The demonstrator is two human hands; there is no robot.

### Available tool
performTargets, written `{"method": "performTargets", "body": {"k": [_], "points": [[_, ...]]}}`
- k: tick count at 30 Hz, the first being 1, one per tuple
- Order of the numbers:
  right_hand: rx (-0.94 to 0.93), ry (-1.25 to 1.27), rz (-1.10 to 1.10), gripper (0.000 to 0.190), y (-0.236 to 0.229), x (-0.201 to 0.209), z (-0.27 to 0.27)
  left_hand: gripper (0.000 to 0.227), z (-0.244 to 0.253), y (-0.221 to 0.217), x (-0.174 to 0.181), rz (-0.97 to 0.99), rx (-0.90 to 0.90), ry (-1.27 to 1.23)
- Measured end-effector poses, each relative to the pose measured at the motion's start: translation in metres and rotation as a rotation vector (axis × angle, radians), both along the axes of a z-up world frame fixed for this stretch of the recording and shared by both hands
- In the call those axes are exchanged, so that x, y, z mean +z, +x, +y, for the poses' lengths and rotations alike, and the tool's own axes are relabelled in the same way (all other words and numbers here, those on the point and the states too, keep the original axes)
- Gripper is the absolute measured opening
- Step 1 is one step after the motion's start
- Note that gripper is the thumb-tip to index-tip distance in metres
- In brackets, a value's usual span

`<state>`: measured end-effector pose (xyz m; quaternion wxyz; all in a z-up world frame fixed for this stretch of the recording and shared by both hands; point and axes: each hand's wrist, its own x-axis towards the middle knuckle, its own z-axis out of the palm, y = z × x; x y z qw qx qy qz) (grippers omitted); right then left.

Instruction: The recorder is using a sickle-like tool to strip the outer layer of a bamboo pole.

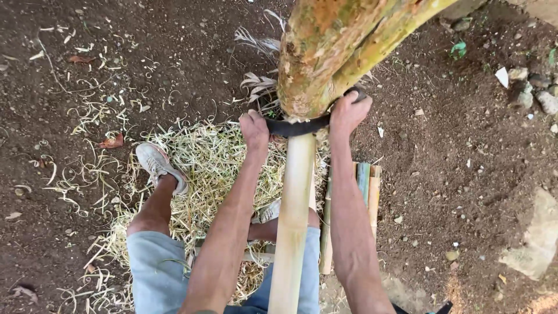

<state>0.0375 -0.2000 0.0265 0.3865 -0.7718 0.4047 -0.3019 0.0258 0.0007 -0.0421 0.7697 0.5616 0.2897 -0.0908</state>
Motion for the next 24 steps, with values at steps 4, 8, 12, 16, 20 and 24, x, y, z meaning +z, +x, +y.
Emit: {"method": "performTargets", "body": {"k": [4, 8, 12, 16, 20, 24], "points": [[-0.049, 0.048, -0.012, 0.034, -0.01, 0.0, 0.003, 0.025, -0.003, 0.015, -0.016, -0.036, -0.022, 0.071], [-0.028, 0.035, -0.034, 0.036, -0.01, -0.013, -0.004, 0.033, 0.0, 0.023, -0.024, -0.255, -0.019, 0.413], [-0.049, 0.164, -0.012, 0.036, -0.038, -0.014, -0.005, 0.035, 0.002, 0.001, -0.019, -0.345, -0.03, 0.4], [0.01, 0.251, -0.077, 0.035, -0.023, -0.025, -0.016, 0.032, 0.006, 0.003, 0.008, -0.257, -0.071, 0.219], [-0.007, -0.042, -0.155, 0.031, -0.01, -0.049, -0.029, 0.029, 0.006, 0.009, -0.007, -0.249, -0.13, 0.309], [0.034, 0.379, -0.247, 0.033, -0.051, 0.003, 0.01, 0.03, 0.028, -0.034, 0.031, -0.343, -0.103, 0.333]]}}
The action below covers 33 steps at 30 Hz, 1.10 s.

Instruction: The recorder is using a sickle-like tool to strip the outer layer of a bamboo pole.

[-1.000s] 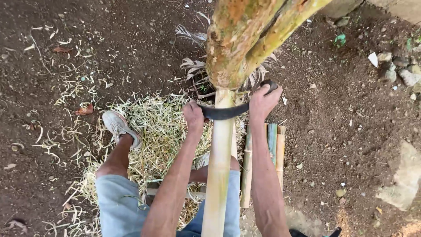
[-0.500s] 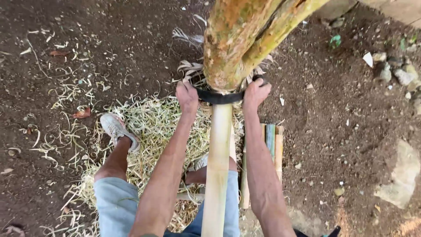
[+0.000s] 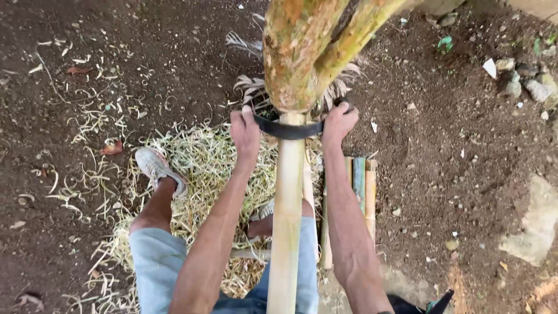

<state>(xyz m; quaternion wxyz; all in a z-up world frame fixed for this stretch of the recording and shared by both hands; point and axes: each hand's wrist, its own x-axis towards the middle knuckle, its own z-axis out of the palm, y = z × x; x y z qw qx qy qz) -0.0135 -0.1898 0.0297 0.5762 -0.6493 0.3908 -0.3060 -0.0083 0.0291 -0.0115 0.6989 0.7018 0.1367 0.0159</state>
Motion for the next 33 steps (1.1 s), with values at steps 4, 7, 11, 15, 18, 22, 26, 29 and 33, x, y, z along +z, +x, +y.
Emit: {"method": "performTargets", "body": {"k": [4, 7, 11, 15, 18, 22, 26, 29, 33], "points": [[-0.025, 0.13, -0.098, 0.03, -0.059, -0.034, -0.009, 0.041, 0.031, -0.138, -0.009, -0.377, -0.042, -0.011], [-0.013, 0.125, -0.163, 0.026, -0.092, -0.044, 0.002, 0.034, 0.048, -0.23, 0.01, 0.231, -0.307, -0.231], [-0.134, 0.069, -0.113, 0.026, -0.114, -0.044, 0.015, 0.073, 0.056, -0.274, 0.021, 0.241, -0.664, -0.52], [-0.151, 0.043, -0.136, 0.024, -0.12, -0.044, 0.021, 0.073, 0.052, -0.273, 0.046, 0.21, -0.589, -0.111], [-0.171, -0.002, -0.106, 0.024, -0.124, -0.037, 0.027, 0.074, 0.053, -0.275, 0.063, 0.281, -0.58, 0.076], [-0.123, 0.043, -0.125, 0.023, -0.127, -0.043, 0.027, 0.071, 0.044, -0.281, 0.034, 0.005, -0.56, -0.021], [-0.133, 0.06, -0.088, 0.024, -0.127, -0.03, 0.029, 0.075, 0.039, -0.278, 0.044, 0.039, -0.583, -0.043], [-0.118, 0.085, -0.101, 0.025, -0.124, -0.042, 0.024, 0.076, 0.047, -0.266, 0.059, 0.104, -0.593, 0.057], [-0.125, -0.082, -0.055, 0.028, -0.107, -0.058, 0.015, 0.062, 0.041, -0.211, 0.022, 0.034, -0.316, 0.027]]}}
